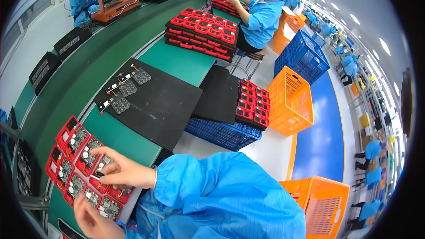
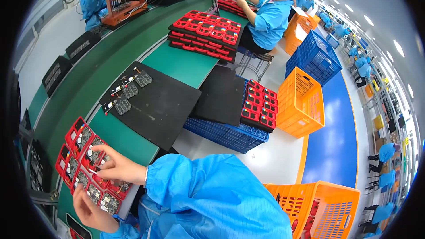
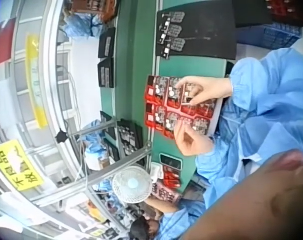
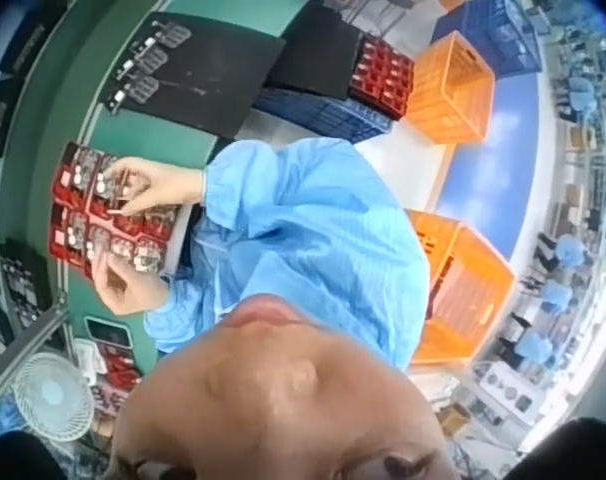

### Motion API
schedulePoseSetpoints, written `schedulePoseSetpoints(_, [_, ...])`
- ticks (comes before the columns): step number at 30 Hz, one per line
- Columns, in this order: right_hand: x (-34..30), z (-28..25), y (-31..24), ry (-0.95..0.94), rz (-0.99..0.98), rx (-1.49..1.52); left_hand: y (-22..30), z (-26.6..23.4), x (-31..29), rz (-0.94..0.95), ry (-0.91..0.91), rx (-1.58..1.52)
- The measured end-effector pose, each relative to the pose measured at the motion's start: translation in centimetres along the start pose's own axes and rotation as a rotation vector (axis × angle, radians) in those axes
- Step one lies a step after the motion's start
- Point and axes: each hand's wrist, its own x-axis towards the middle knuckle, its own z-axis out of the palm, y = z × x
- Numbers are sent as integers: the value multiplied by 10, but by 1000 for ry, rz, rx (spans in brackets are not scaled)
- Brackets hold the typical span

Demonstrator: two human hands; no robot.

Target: The person assembles internal electronic motherboards into red plastic handheld device housings by hand.

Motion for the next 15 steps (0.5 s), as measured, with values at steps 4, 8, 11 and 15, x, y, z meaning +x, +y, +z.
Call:
schedulePoseSetpoints(4, [23,2,19,-114,-248,-590,60,23,17,472,-610,358])
schedulePoseSetpoints(8, [30,11,4,-246,-201,-768,71,20,20,406,-720,476])
schedulePoseSetpoints(11, [35,12,10,-315,-415,-763,83,4,37,399,-832,447])
schedulePoseSetpoints(15, [54,12,34,-426,-609,-657,80,-8,44,205,-798,396])
